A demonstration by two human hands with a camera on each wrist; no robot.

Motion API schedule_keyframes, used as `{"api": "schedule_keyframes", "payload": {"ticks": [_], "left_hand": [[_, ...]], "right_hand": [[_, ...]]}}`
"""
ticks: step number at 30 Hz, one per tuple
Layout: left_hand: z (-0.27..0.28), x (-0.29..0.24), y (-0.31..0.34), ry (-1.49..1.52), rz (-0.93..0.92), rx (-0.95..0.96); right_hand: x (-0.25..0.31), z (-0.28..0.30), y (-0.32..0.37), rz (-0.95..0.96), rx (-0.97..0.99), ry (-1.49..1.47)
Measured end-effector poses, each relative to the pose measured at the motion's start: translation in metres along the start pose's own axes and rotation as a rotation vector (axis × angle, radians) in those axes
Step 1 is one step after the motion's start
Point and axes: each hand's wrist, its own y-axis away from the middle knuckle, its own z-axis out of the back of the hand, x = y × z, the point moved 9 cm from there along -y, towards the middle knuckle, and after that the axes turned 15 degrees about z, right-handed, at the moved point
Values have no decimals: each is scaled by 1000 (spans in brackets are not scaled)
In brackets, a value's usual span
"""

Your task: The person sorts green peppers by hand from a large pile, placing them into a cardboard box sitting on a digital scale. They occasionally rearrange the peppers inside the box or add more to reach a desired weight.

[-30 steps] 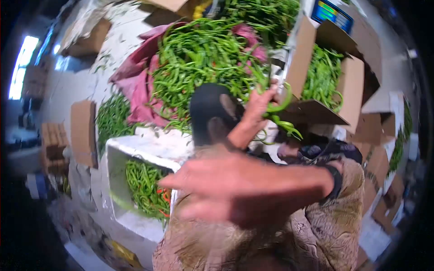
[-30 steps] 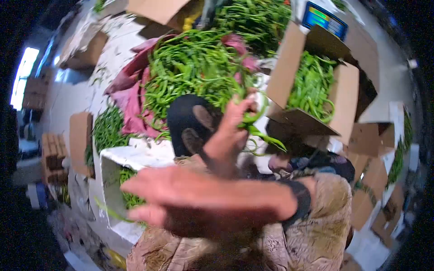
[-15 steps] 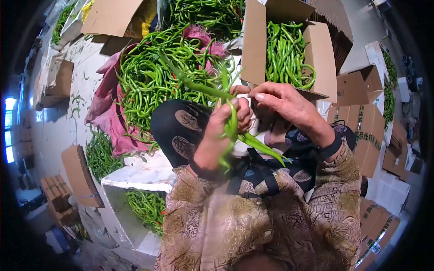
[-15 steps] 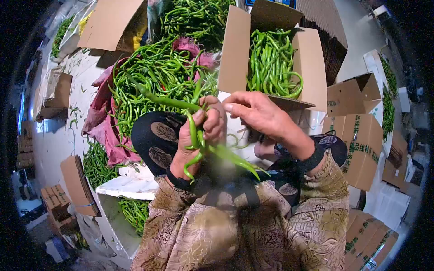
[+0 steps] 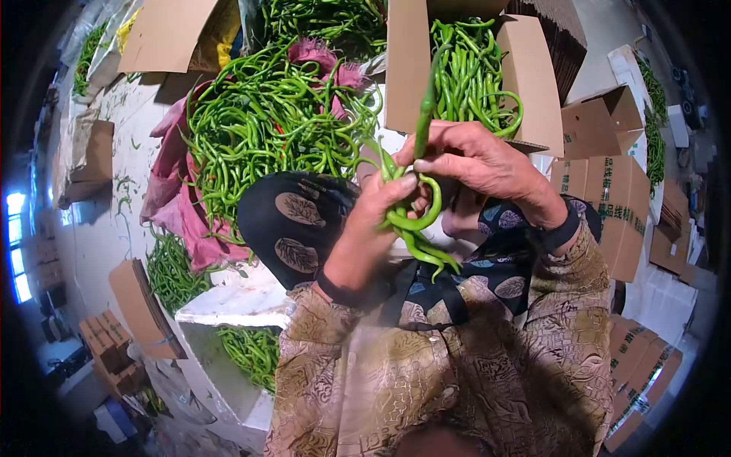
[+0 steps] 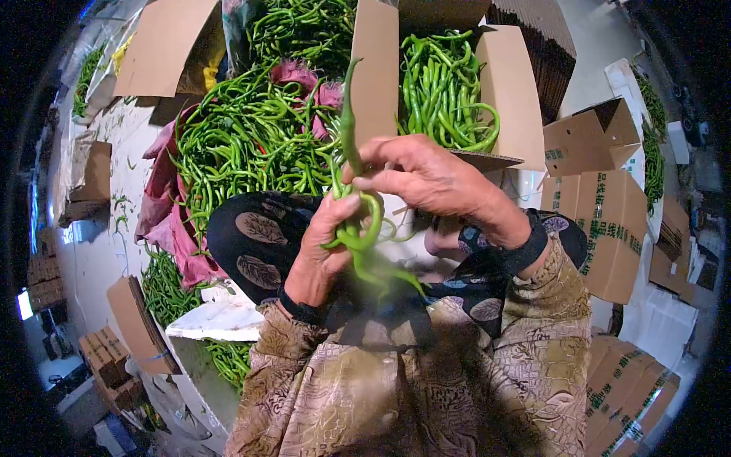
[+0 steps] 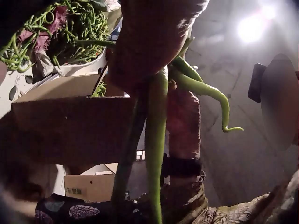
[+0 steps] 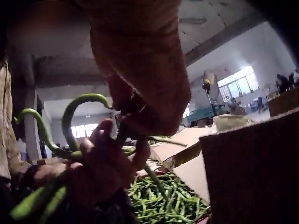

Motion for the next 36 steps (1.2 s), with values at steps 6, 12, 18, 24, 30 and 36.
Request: {"api": "schedule_keyframes", "payload": {"ticks": [6, 12, 18, 24, 30, 36], "left_hand": [[7, 2, -7, 175, -18, 72], [20, -2, -9, 171, -107, 10], [37, -8, -15, 218, -132, 16], [40, -26, -12, 215, -192, -41], [3, -34, -5, 31, -261, 17], [-2, -42, -6, -558, -362, -418]], "right_hand": [[-3, 8, 8, 11, -203, -33], [-10, 6, 9, -104, -255, -118], [-32, 9, 21, -274, -409, -557], [-23, 40, 28, -283, -481, -545], [-33, 47, 41, -450, -387, -197], [-36, -12, 30, -412, -175, -268]]}}
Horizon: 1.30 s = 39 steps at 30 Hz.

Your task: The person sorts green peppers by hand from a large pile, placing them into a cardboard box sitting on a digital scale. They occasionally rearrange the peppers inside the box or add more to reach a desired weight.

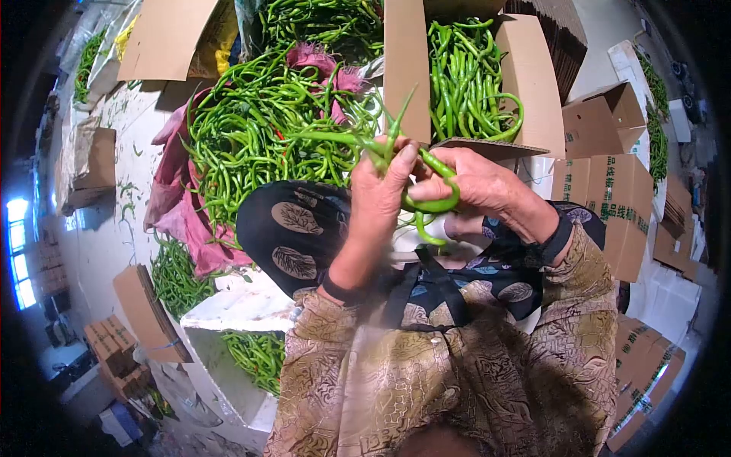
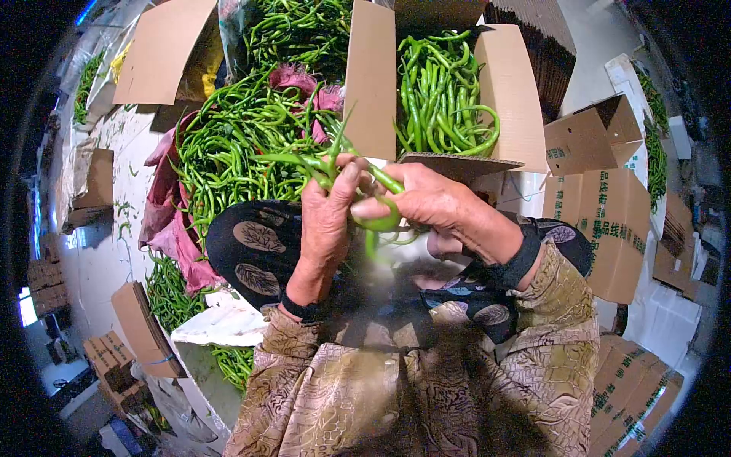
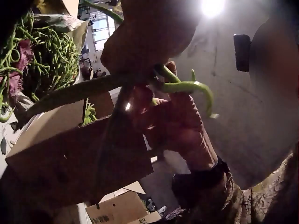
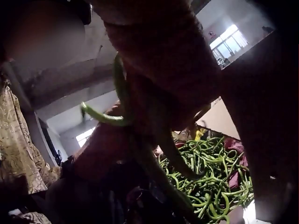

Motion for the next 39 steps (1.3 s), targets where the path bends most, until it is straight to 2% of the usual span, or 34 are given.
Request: {"api": "schedule_keyframes", "payload": {"ticks": [2, 4, 8, 9, 10, 12, 13, 14, 16, 17, 18, 20, 21, 22, 24, 26, 28, 30, 31, 34, 36, 37, 39], "left_hand": [[3, -3, 3, -42, -44, -57], [1, -5, 5, -122, 3, -50], [3, -9, 5, -143, -7, -100], [4, -9, 1, -203, -86, 12], [10, -7, 2, -202, -85, 7], [4, -1, 6, -43, 52, 150], [8, 2, 2, -11, 10, 180], [5, 1, 2, -9, 12, 179], [8, 3, 0, 117, 60, 85], [4, 8, -5, 442, 131, 206], [13, 16, -13, 611, 167, 320], [33, 16, -14, 726, 226, 201], [37, 16, -13, 778, 256, 217], [37, 12, -10, 860, 281, 266], [37, 4, -1, 830, 277, 306], [35, -3, 2, 834, 304, 321], [28, -8, 3, 840, 350, 356], [25, -12, 3, 795, 365, 305], [25, -12, 1, 795, 366, 305], [22, -6, -9, 871, 389, 280], [21, -9, -13, 952, 319, 265], [24, -8, -18, 964, 282, 336], [22, -8, -19, 1025, 268, 316]], "right_hand": [[-11, -7, -1, 31, 37, -78], [-33, -9, 3, -36, -49, -258], [-40, -23, 6, -122, -29, -492], [-40, -17, 4, -40, -55, -445], [-40, -13, 5, -42, -52, -446], [-29, -12, 8, -72, -18, -528], [-13, -13, 10, -60, -46, -465], [-25, -14, 10, -62, -46, -466], [-42, -2, 7, 116, -108, -357], [-16, -16, 13, -136, -145, -424], [-10, -15, 13, -138, -146, -425], [16, -11, 5, 67, -113, -441], [49, -8, 12, 134, -147, -272], [41, 17, 7, 189, -131, -108], [61, 38, 17, 199, -149, -96], [68, 55, 21, 174, -246, 33], [57, 62, 22, 178, -255, 188], [36, 44, 8, 30, 39, 387], [14, 31, 15, -108, 4, 81], [19, -18, 2, -14, 159, -216], [2, -33, -2, -14, 223, -282], [3, -39, -1, -5, 178, -366], [-32, -33, -6, -50, 183, -260]]}}
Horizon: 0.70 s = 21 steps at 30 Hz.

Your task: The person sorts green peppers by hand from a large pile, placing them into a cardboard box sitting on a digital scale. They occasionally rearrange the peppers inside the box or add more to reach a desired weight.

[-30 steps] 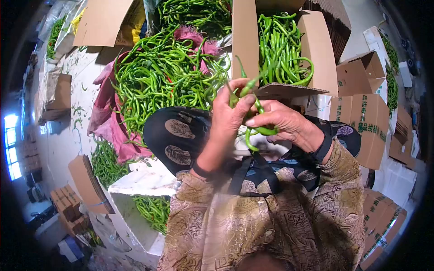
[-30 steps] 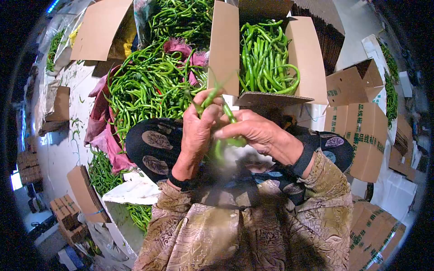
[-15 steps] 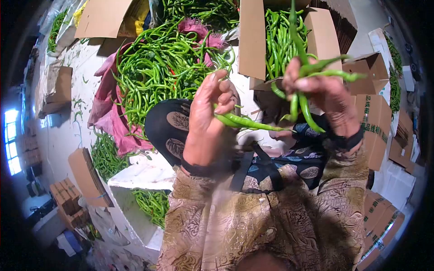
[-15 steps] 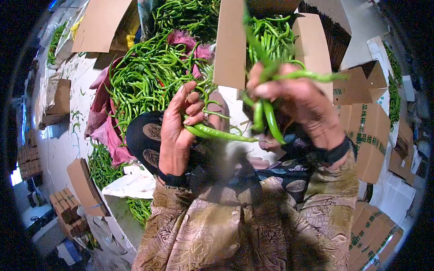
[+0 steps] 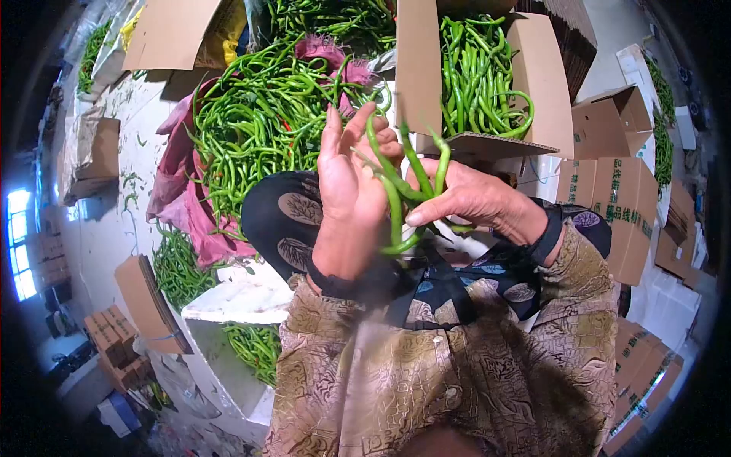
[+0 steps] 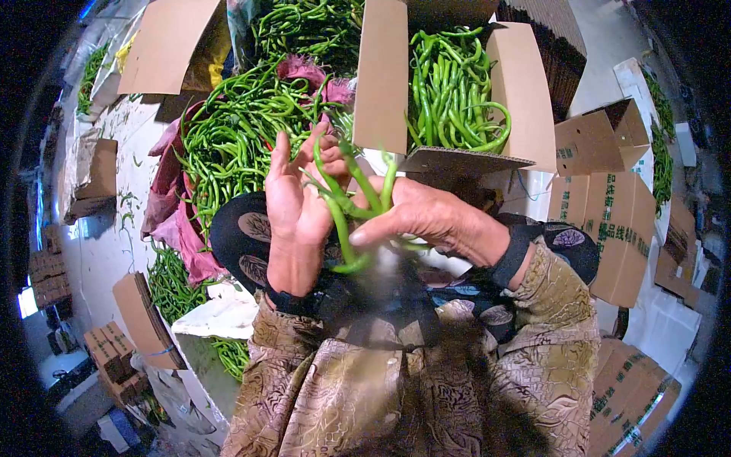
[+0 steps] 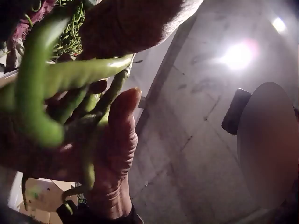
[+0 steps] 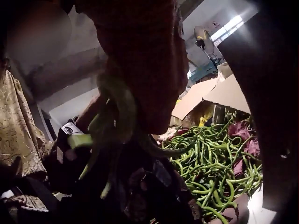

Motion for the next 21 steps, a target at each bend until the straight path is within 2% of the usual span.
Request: {"api": "schedule_keyframes", "payload": {"ticks": [2, 4, 5, 7, 8, 10, 11, 13, 14, 15, 17, 18, 21], "left_hand": [[7, -3, 2, 61, -57, -20], [9, -3, 3, 52, -84, -53], [11, -4, 3, 45, -109, -84], [11, -4, 4, 14, -139, -107], [13, -5, 5, -20, -157, -121], [19, -7, 5, -29, -216, -195], [18, -7, 4, -27, -216, -197], [22, -5, 3, -101, -176, -277], [21, -9, 1, -185, -170, -245], [16, -18, 6, -345, -230, -242], [2, -28, 26, -540, -237, -248], [-3, -31, 33, -648, -226, -276], [-4, -22, 39, -797, -73, -245]], "right_hand": [[-1, -3, -2, 4, -3, 14], [25, -13, -4, 174, -120, -234], [23, -15, -7, 174, -120, -234], [24, -10, -11, 298, -176, -221], [18, -12, -14, 295, -177, -223], [18, -8, -16, 393, -223, 30], [14, -3, -15, 391, -223, 29], [-12, 1, -14, 128, -159, -35], [-4, -1, -11, 106, -208, -116], [4, 5, -9, 115, -235, -94], [29, 9, 0, 149, -321, -157], [34, 17, 2, 180, -297, -169], [57, 34, 4, 235, -302, -93]]}}
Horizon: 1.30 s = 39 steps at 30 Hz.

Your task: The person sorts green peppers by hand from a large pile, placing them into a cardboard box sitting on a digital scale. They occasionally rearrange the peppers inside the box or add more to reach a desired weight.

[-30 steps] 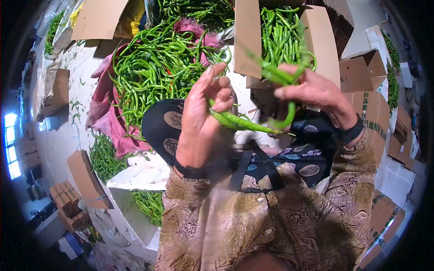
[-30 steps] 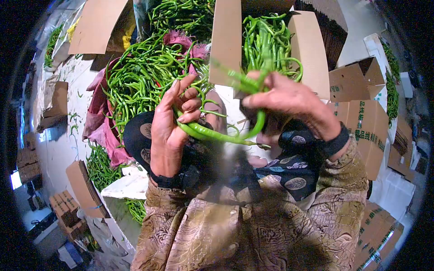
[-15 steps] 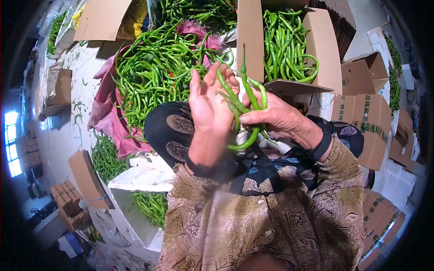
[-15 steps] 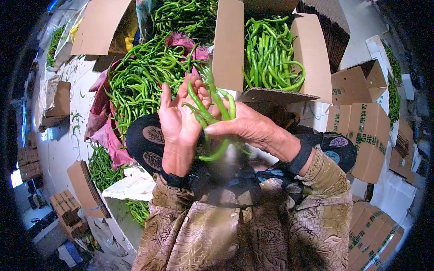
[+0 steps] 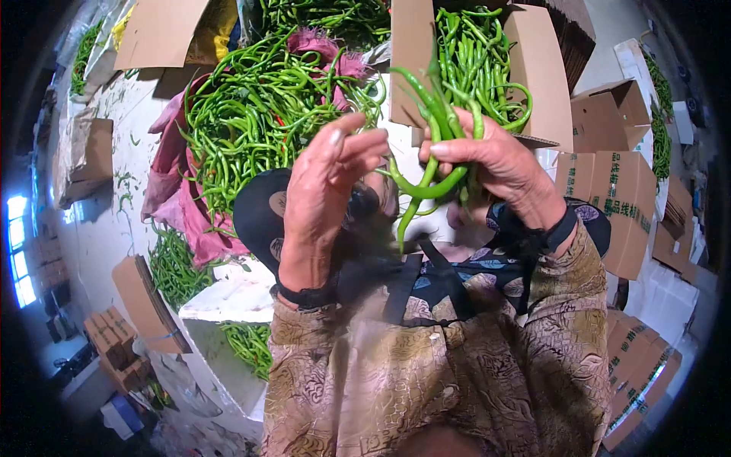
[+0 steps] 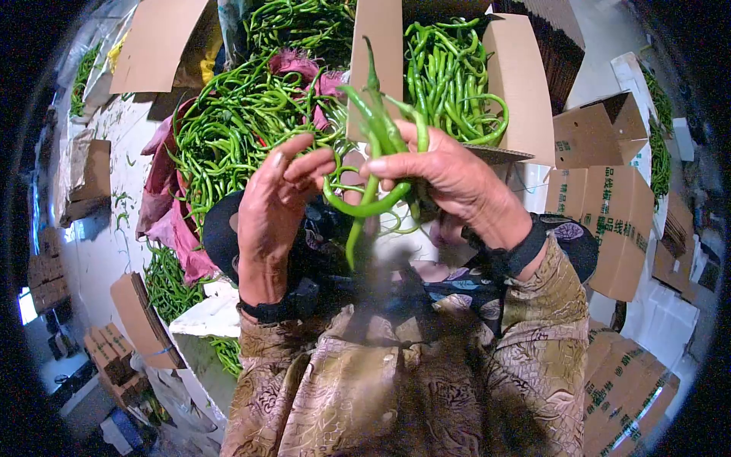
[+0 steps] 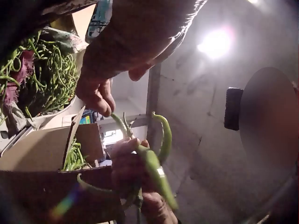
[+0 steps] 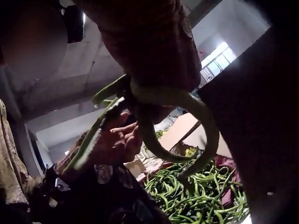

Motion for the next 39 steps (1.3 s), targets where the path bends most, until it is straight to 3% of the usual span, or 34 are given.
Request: {"api": "schedule_keyframes", "payload": {"ticks": [6, 12, 17, 20, 24, 26, 27, 30, 39], "left_hand": [[-30, 31, 5, -273, 155, 125], [-42, 49, 11, -266, 163, 202], [-45, 56, 12, -40, 252, 179], [-45, 55, 10, 92, 222, 236], [-25, 32, 15, 351, 39, 135], [-19, 26, 18, 428, -10, 96], [-29, 20, 22, 520, -8, 239], [-36, 11, 27, 415, -2, 146], [-34, 14, 22, 335, -15, 153]], "right_hand": [[10, 4, -1, 27, 24, 6], [13, 5, -1, 55, 22, 84], [27, -3, 4, 124, 0, 155], [33, -1, 4, 162, 13, 263], [35, 12, 7, 123, 1, 284], [29, 22, 4, 143, -57, 99], [23, 30, 2, 121, -113, 11], [15, 35, -2, 94, -153, -92], [18, 32, -1, 86, -153, -95]]}}
